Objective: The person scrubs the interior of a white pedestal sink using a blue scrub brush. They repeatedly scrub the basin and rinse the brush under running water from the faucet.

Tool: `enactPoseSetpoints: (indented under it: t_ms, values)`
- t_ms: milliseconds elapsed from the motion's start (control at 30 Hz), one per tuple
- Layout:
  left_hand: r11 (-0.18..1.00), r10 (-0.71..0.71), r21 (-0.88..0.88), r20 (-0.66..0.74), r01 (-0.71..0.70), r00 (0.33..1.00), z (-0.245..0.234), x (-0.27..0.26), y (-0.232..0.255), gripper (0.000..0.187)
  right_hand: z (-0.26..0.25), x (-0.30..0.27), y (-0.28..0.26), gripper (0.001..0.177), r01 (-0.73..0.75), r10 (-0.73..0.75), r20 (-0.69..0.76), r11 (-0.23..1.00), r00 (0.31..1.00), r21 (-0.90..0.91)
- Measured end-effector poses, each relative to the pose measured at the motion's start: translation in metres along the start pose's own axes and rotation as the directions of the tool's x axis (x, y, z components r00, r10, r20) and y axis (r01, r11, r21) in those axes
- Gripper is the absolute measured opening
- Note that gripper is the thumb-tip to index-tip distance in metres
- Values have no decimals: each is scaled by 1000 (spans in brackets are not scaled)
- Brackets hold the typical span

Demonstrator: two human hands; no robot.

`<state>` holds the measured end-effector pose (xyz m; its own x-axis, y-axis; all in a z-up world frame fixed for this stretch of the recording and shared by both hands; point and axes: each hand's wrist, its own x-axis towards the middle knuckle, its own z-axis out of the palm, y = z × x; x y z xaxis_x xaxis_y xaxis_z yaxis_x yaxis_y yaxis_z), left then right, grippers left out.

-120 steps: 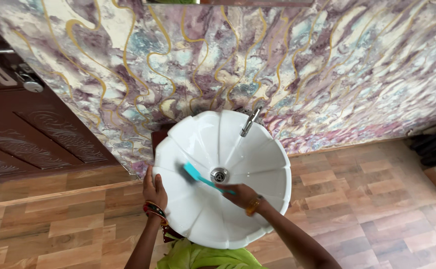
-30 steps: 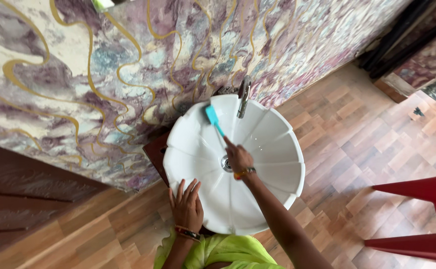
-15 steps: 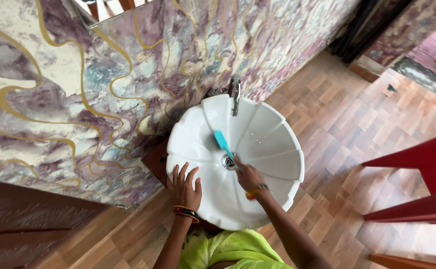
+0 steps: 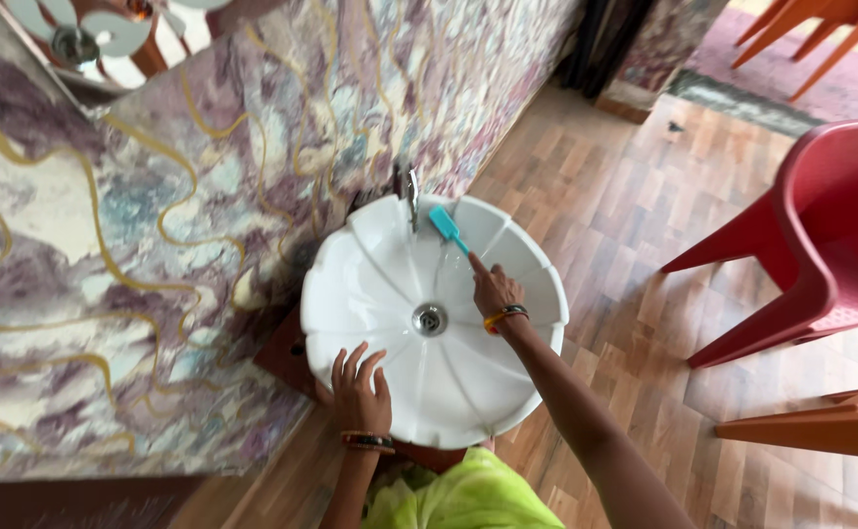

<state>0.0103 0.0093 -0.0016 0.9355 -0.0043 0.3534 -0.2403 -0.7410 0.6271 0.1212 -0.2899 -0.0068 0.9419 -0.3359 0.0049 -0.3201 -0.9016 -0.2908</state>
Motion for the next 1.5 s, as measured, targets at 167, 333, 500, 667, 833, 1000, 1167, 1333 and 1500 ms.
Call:
enactPoseSetpoints:
  t_ms: [167,333,500,667,833,1000,1167,1333,1500]
  values:
    - [999,4,53,-43,-2,999,-4,3,2,26,-1,31,-15,50,-25,30,-94,998,995,51]
    - [991,39,-114,-218,-65,975,2,-5,-2,23,68,-24,-17,52,2,-3,12,995,1000,100]
    - [982,46,-164,-251,-89,967,-2,-8,-1,24,90,-75,-6,63,142,-172,202,978,964,154]
    - [984,67,-140,-277,-109,958,0,-6,0,21,60,-11,-21,60,121,-133,84,983,988,137]
    - [992,48,-101,-260,-77,965,-1,-5,1,22,69,-26,-39,60,58,-89,83,947,993,316]
    - [986,57,-130,-312,-102,949,1,-6,3,21,71,-62,-70,58,201,-223,118,965,968,170]
    - [989,26,-136,-266,-65,964,-1,-5,2,20,20,2,-134,54,156,-157,12,984,987,84]
    - [973,10,-219,-260,-69,966,0,-5,1,21,50,-3,-85,56,124,-134,72,984,988,129]
    - [993,23,-110,-261,-54,965,-2,1,5,21,73,-28,-11,56,82,-80,76,997,994,-16]
